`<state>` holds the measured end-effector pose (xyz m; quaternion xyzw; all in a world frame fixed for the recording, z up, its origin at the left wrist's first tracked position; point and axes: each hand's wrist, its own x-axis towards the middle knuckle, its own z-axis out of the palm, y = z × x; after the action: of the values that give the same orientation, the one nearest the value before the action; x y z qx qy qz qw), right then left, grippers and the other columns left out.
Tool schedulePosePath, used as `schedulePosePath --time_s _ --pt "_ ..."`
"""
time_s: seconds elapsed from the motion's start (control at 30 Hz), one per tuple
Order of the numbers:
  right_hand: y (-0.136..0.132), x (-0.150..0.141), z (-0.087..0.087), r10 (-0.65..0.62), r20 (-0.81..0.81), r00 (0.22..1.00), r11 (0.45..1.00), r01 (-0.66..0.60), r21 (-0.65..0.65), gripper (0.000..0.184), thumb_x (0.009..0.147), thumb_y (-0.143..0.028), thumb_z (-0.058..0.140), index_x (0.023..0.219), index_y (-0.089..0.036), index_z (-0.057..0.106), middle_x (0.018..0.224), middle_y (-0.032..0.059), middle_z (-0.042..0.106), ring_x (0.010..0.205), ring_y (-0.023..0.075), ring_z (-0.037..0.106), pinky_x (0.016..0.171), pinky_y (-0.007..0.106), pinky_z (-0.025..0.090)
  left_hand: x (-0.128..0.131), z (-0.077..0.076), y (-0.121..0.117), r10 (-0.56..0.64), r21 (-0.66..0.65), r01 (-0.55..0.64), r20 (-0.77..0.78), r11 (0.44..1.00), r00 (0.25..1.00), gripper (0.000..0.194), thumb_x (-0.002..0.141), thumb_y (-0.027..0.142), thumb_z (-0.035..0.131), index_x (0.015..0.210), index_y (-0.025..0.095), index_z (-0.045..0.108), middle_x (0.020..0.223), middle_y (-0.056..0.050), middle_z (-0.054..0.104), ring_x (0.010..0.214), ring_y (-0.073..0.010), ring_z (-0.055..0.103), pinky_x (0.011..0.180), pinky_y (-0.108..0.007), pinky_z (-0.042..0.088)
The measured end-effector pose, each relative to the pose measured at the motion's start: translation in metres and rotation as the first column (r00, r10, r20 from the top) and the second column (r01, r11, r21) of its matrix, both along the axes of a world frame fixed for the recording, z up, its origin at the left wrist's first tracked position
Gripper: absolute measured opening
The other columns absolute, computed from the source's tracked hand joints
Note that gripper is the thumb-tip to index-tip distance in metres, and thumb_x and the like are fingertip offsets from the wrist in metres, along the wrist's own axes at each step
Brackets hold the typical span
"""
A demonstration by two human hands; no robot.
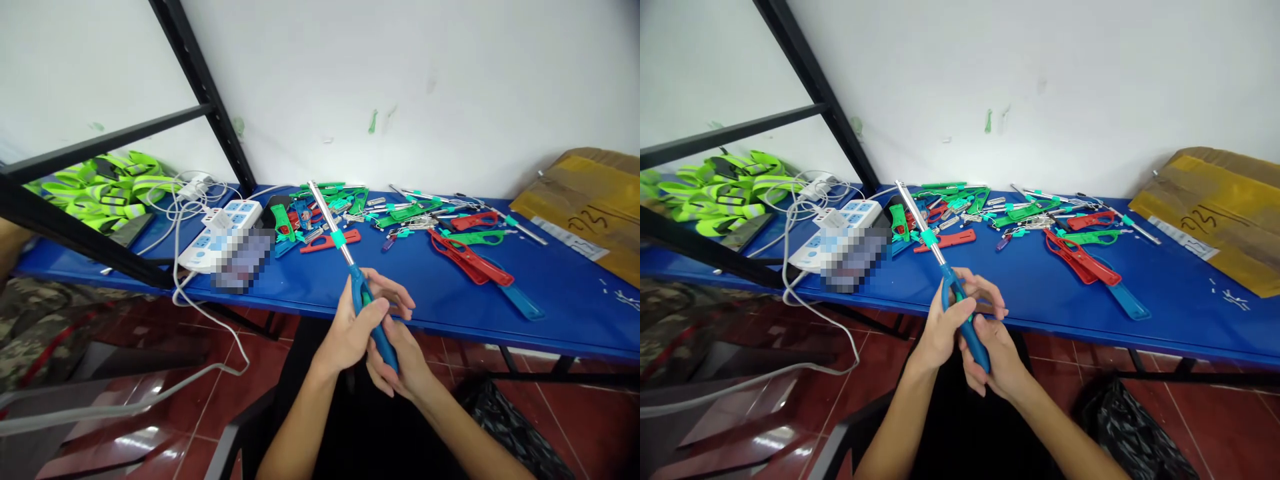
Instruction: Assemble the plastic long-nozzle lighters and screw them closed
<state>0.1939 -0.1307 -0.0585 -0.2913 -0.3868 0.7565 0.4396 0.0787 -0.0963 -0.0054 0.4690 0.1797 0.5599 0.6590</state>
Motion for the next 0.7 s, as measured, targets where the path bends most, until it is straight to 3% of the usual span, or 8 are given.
schedulePosePath --time_s 0.1,0.2,0.3,0.4,0.47,0.57,0.7 --pt "0.007 0.007 -0.005 0.100 -0.040 0.994 0.995 -0.101 -0.026 0.068 0.094 -0.088 0.059 0.076 -0.021 0.059 0.037 -0.0097 0.042 0.024 0.0070 0.029 0.030 0.019 0.035 0.008 0.001 -0.006 0.105 -0.017 -0.106 -0.078 0.994 0.991 0.018 0.113 0.038 0.052 0.104 0.026 0.043 0.119 -0.004 0.069 0.087 -0.0162 0.071 0.089 -0.037 0.060" --pt "0.014 0.016 -0.005 0.176 -0.008 0.984 0.983 -0.176 -0.046 0.069 0.087 -0.093 0.064 0.082 -0.024 0.061 0.042 -0.0081 0.049 0.032 0.0110 0.046 0.041 0.024 0.052 0.011 0.005 -0.009 0.131 0.007 -0.135 -0.300 0.991 0.945 0.010 0.113 0.029 0.045 0.104 0.025 0.047 0.120 -0.004 0.067 0.088 -0.0159 0.070 0.091 -0.036 0.057" --pt "0.016 0.020 -0.002 0.111 0.024 0.993 0.993 -0.110 -0.049 0.066 0.083 -0.090 0.072 0.100 -0.026 0.067 0.044 -0.0108 0.047 0.033 0.0118 0.046 0.038 0.022 0.047 0.007 0.010 -0.009 0.156 0.071 -0.138 -0.446 0.988 0.881 0.008 0.110 0.022 0.046 0.104 0.025 0.050 0.115 -0.002 0.069 0.093 -0.0170 0.069 0.097 -0.037 0.054" --pt "0.014 0.016 0.003 -0.004 0.079 0.997 1.000 0.003 0.010 0.066 0.088 -0.087 0.069 0.115 -0.027 0.070 0.044 -0.0126 0.041 0.028 0.0093 0.032 0.030 0.020 0.031 0.000 0.014 -0.010 0.107 0.041 -0.099 -0.393 0.994 0.913 0.004 0.111 0.029 0.054 0.109 0.026 0.053 0.114 -0.003 0.072 0.100 -0.0183 0.071 0.099 -0.037 0.055" --pt "0.011 0.013 0.007 -0.047 0.166 0.985 0.992 0.027 0.121 0.062 0.093 -0.084 0.064 0.101 -0.023 0.072 0.043 -0.0099 0.043 0.029 0.0090 0.032 0.031 0.021 0.028 -0.002 0.014 -0.012 0.073 -0.015 -0.079 -0.266 0.997 0.961 0.020 0.108 0.042 0.064 0.118 0.026 0.055 0.112 -0.004 0.075 0.101 -0.0202 0.074 0.095 -0.036 0.059" --pt "0.008 0.009 0.013 -0.166 0.357 0.919 0.934 0.031 0.356 0.059 0.102 -0.074 0.060 0.077 -0.022 0.064 0.042 -0.0056 0.047 0.031 0.0092 0.036 0.037 0.024 0.029 -0.001 0.011 -0.014 0.210 -0.111 -0.218 -0.078 0.970 0.975 0.037 0.106 0.059 0.064 0.115 0.023 0.059 0.093 -0.004 0.076 0.084 -0.0206 0.076 0.081 -0.035 0.062" --pt "0.005 0.010 0.021 -0.295 0.489 0.821 0.848 -0.012 0.530 0.065 0.110 -0.060 0.055 0.057 -0.023 0.052 0.041 -0.0022 0.048 0.037 0.0105 0.042 0.046 0.027 0.036 0.006 -0.001 -0.016 0.381 -0.123 -0.383 -0.046 0.915 0.924 0.043 0.112 0.061 0.053 0.095 0.022 0.057 0.071 0.002 0.064 0.060 -0.0142 0.068 0.071 -0.031 0.062"
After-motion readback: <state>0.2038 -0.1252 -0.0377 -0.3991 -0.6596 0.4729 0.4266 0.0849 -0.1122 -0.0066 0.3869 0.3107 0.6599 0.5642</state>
